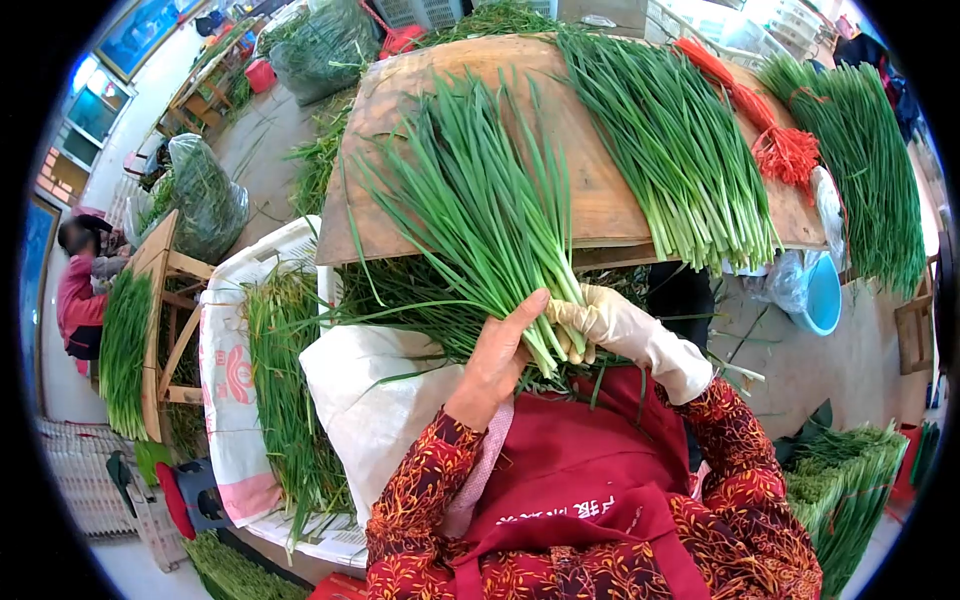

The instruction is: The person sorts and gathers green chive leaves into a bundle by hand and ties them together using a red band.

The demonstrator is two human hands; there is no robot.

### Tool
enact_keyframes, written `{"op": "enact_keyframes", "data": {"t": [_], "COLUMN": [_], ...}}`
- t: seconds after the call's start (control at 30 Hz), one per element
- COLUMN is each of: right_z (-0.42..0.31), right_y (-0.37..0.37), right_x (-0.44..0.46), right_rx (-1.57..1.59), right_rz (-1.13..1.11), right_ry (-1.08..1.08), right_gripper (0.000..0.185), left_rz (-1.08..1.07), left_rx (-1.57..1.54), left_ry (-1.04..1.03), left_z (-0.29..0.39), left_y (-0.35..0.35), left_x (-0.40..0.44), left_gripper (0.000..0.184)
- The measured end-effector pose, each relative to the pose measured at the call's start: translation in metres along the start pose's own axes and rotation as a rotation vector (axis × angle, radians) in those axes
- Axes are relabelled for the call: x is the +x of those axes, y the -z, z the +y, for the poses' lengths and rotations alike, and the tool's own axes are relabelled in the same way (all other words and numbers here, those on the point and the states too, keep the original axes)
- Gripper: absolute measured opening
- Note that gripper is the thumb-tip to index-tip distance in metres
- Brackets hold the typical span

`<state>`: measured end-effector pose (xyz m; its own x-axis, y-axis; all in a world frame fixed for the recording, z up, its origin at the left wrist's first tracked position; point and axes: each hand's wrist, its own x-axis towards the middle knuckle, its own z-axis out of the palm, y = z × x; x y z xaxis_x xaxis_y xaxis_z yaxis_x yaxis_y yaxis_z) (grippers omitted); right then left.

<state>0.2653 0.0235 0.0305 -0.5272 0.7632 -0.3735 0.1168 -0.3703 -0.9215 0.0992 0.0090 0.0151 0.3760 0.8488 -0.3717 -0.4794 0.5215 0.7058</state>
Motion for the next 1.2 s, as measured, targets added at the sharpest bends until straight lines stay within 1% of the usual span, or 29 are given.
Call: {"op": "enact_keyframes", "data": {"t": [0.03,0.07,0.1,0.2,0.23,0.27,0.3,0.33,0.37,0.4,0.43,0.47,0.5,0.53,0.57,0.6,0.67,0.73,0.83,0.93,1.0,1.03,1.07,1.1,1.13,1.17,1.2], "right_z": [-0.002,-0.003,-0.002,-0.001,0.003,0.006,0.007,0.007,0.006,0.004,-0.021,-0.027,-0.025,-0.023,-0.020,-0.020,-0.020,-0.019,-0.015,-0.005,-0.005,-0.020,0.000,0.023,0.054,0.089,0.098], "right_y": [-0.003,-0.003,-0.002,-0.002,-0.004,-0.006,-0.008,-0.008,-0.006,-0.004,-0.002,-0.001,0.008,0.019,0.023,0.021,0.009,-0.007,-0.034,-0.056,-0.065,-0.064,-0.059,-0.046,-0.037,-0.023,-0.004], "right_x": [-0.001,-0.002,-0.003,-0.004,-0.002,0.000,0.001,-0.001,-0.003,-0.005,-0.017,-0.028,-0.033,-0.037,-0.038,-0.037,-0.033,-0.016,0.004,0.017,0.022,0.011,0.018,0.021,0.032,0.038,0.036], "right_rx": [-0.016,0.010,0.036,0.115,0.134,0.153,0.122,0.054,-0.011,-0.074,-0.265,-0.289,-0.174,-0.060,-0.148,-0.125,-0.080,-0.179,-0.222,-0.198,-0.192,-0.491,-0.637,-0.796,-1.237,-1.683,-1.593], "right_rz": [0.022,-0.029,-0.079,-0.198,-0.217,-0.237,-0.232,-0.226,-0.219,-0.214,-0.190,-0.075,-0.037,0.000,0.139,0.250,0.188,0.056,-0.126,-0.277,-0.373,-0.238,-0.221,-0.277,-0.290,-0.428,-0.448], "right_ry": [-0.024,-0.035,-0.046,-0.067,-0.071,-0.076,-0.013,-0.031,-0.052,-0.074,-0.225,-0.252,-0.181,-0.110,-0.091,-0.067,0.023,0.014,0.056,0.111,0.141,0.097,0.083,0.079,-0.044,-0.153,-0.362], "right_gripper": [0.048,0.048,0.047,0.046,0.045,0.045,0.047,0.048,0.049,0.050,0.056,0.054,0.053,0.051,0.046,0.043,0.059,0.066,0.053,0.046,0.043,0.035,0.032,0.028,0.027,0.031,0.039], "left_rz": [-0.007,-0.014,-0.029,-0.234,-0.247,-0.255,-0.262,-0.271,-0.245,-0.238,-0.229,-0.221,-0.253,-0.291,-0.306,-0.325,-0.337,-0.394,-0.452,-0.457,-0.395,-0.502,-0.609,-0.595,-0.585,-0.514,-0.444], "left_rx": [0.003,0.007,0.051,-0.106,-0.183,-0.217,-0.252,-0.287,-0.270,-0.245,-0.220,-0.195,-0.327,-0.402,-0.424,-0.441,-0.493,-0.630,-0.695,-0.592,-0.415,-0.349,-0.287,-0.211,-0.139,-0.076,-0.013], "left_ry": [-0.001,-0.002,-0.049,-0.027,-0.004,-0.011,-0.017,-0.025,0.021,-0.016,-0.055,-0.099,-0.089,-0.123,-0.123,-0.122,-0.103,-0.111,-0.156,-0.230,-0.379,-0.385,-0.389,-0.446,-0.504,-0.532,-0.559], "left_z": [-0.002,-0.005,-0.007,-0.003,-0.003,-0.005,-0.008,-0.011,-0.016,-0.014,-0.009,-0.003,0.003,0.006,0.011,0.018,0.025,0.028,0.038,0.052,0.067,0.085,0.106,0.126,0.145,0.160,0.171], "left_y": [0.003,0.006,0.008,0.008,0.005,0.004,0.004,0.006,0.012,0.010,0.006,0.004,0.007,0.012,0.013,0.014,0.013,0.007,-0.007,-0.021,-0.029,-0.024,-0.018,-0.020,-0.027,-0.039,-0.051], "left_x": [0.001,0.002,0.007,0.003,0.003,0.003,0.003,0.004,0.007,0.004,-0.001,-0.003,-0.003,-0.002,-0.006,-0.009,-0.018,-0.023,-0.039,-0.056,-0.071,-0.074,-0.076,-0.081,-0.087,-0.093,-0.094], "left_gripper": [0.033,0.037,0.048,0.055,0.058,0.056,0.053,0.051,0.046,0.048,0.050,0.053,0.053,0.054,0.053,0.053,0.053,0.057,0.057,0.058,0.060,0.060,0.060,0.060,0.059,0.059,0.058]}}
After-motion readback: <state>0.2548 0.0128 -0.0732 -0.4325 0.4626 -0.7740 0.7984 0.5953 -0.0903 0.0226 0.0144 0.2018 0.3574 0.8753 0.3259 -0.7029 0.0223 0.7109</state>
